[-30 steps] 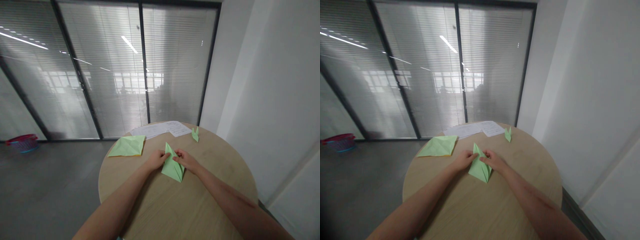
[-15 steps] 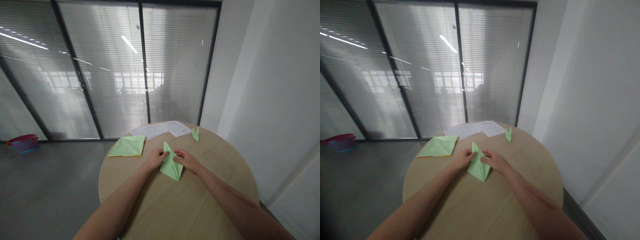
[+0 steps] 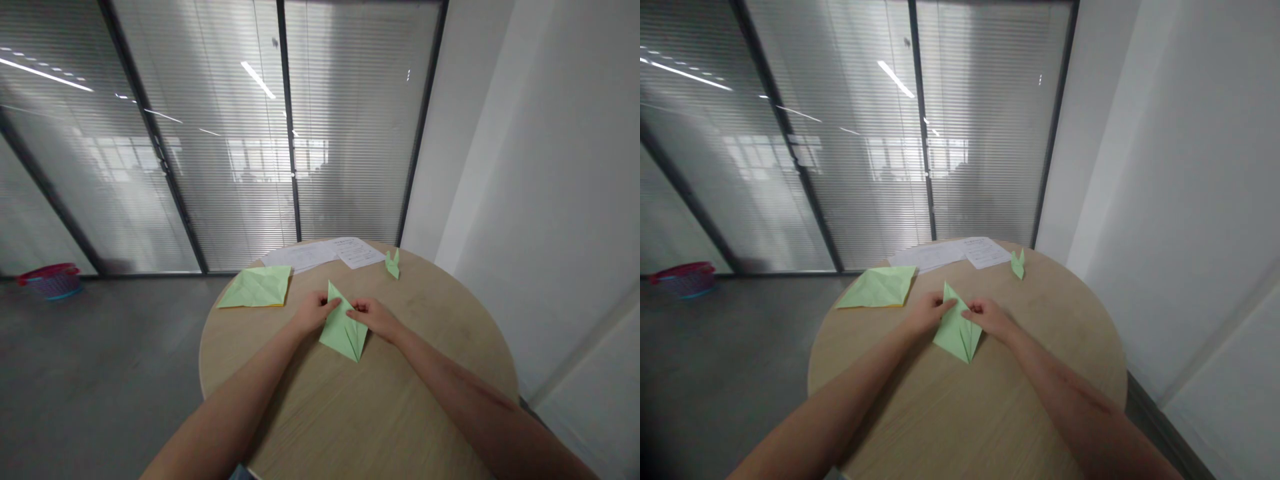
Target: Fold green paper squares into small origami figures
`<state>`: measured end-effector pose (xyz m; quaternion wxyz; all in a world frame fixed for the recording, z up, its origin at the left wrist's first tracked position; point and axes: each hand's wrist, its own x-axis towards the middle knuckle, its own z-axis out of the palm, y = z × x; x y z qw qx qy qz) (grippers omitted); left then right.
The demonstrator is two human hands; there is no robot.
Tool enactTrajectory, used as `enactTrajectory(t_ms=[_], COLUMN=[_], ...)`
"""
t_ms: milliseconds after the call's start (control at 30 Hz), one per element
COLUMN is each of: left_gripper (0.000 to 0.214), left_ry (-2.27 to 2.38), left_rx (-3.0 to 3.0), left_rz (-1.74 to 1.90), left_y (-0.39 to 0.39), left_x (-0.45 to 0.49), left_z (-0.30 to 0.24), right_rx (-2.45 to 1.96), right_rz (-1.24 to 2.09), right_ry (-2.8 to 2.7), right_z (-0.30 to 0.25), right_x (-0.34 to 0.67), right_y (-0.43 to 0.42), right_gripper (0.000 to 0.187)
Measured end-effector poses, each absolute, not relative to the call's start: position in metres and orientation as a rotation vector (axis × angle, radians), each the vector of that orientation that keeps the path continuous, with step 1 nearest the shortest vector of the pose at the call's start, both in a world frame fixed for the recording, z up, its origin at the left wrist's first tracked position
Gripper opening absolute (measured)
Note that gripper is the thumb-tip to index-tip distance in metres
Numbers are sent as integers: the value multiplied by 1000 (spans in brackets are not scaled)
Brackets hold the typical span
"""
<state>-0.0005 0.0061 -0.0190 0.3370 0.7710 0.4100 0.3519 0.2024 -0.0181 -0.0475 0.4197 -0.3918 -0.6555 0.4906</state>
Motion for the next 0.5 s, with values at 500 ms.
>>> enactTrajectory(t_ms=[500], left_gripper=[41], left_ry=[1048], left_rx=[1665], left_rz=[1197], left_y=[5], left_x=[2], left_z=[-6], right_rx=[-1099], right_rz=[1091], right_ry=[-1848], right_z=[-40], right_x=[205], right_y=[-24], right_gripper=[30])
